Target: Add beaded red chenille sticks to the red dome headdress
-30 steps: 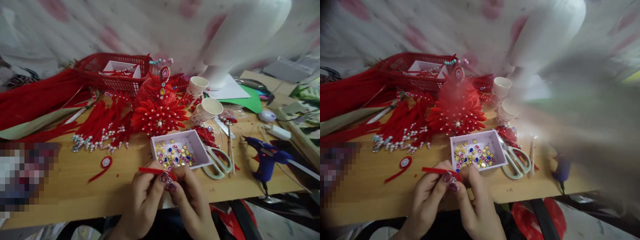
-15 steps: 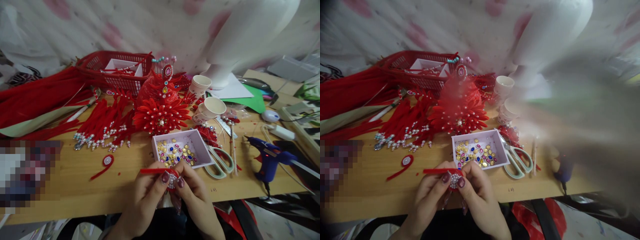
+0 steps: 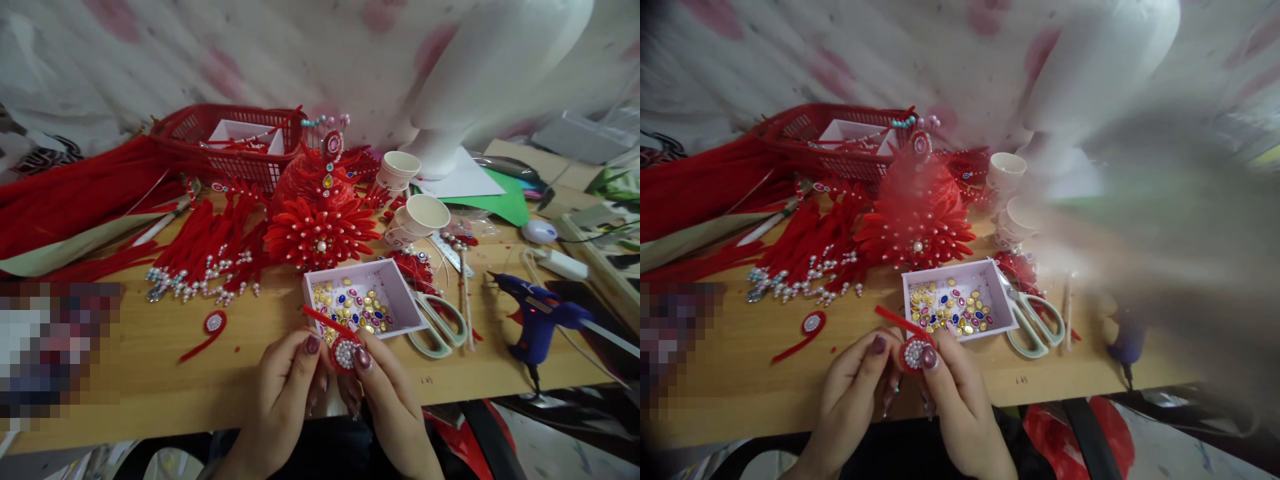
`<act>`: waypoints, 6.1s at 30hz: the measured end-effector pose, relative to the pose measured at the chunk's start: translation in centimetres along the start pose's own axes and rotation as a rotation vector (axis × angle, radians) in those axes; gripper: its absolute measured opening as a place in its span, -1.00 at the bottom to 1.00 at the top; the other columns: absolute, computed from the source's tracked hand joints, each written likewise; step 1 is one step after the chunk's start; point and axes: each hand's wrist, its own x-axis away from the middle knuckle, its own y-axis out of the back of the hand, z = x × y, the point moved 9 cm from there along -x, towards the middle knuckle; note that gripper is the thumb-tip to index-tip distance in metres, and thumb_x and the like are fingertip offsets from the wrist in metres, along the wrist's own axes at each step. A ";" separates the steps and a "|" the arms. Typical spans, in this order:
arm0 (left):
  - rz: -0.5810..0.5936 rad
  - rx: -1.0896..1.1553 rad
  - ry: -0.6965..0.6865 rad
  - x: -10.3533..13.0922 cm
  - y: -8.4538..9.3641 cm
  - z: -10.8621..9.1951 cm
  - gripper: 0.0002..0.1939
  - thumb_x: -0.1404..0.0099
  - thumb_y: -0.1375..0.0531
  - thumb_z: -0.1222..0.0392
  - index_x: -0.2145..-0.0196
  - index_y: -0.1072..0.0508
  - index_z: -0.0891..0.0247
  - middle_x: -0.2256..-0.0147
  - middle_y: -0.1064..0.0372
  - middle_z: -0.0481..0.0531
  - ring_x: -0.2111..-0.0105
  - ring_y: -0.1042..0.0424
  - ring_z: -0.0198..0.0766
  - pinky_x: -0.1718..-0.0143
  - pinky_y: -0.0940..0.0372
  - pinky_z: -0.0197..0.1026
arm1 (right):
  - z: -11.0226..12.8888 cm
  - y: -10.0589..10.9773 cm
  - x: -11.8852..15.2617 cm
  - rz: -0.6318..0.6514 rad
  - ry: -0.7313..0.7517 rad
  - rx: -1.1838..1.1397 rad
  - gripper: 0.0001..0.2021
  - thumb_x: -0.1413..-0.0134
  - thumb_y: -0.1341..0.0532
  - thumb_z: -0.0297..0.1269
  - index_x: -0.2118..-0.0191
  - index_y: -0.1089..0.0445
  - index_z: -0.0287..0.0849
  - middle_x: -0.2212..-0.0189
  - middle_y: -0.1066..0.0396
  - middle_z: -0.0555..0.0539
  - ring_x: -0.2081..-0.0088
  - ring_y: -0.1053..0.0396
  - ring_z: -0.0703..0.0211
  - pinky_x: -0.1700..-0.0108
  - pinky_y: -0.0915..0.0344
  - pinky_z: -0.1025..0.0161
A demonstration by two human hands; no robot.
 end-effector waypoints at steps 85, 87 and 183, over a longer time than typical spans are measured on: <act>-0.291 -0.401 -0.055 -1.9 9.3 -0.1 -0.64 -0.32 -0.13 -0.06 0.50 -0.37 0.23 0.70 -0.11 -0.18 0.71 -0.14 -0.39 0.68 -0.08 -0.35 | -0.7 -4.8 -0.4 0.242 -0.118 0.036 -0.66 -0.37 -0.04 0.03 0.25 -0.31 -0.15 0.69 -0.10 0.18 0.66 -0.03 0.38 0.59 0.03 0.39; -0.309 -0.671 -0.192 -2.4 9.9 -1.3 -0.66 -0.34 -0.12 0.04 0.52 -0.42 0.24 0.59 -0.30 -0.07 0.58 -0.30 -0.33 0.52 -0.22 -0.30 | -0.4 -4.7 -0.2 0.218 -0.106 0.094 -0.62 -0.36 -0.04 0.05 0.35 -0.27 -0.14 0.68 -0.09 0.16 0.64 -0.01 0.37 0.56 0.02 0.38; 0.107 0.279 0.000 1.4 1.7 -2.3 -0.87 -0.18 -0.37 0.15 0.31 -0.58 0.22 0.43 -0.41 -0.03 0.52 -0.46 -0.38 0.48 -0.45 -0.36 | 4.0 -2.4 0.1 0.030 0.383 0.208 -0.86 -0.30 -0.15 -0.46 0.16 -0.37 -0.05 0.29 -0.34 -0.02 0.26 -0.34 0.21 0.26 -0.33 0.27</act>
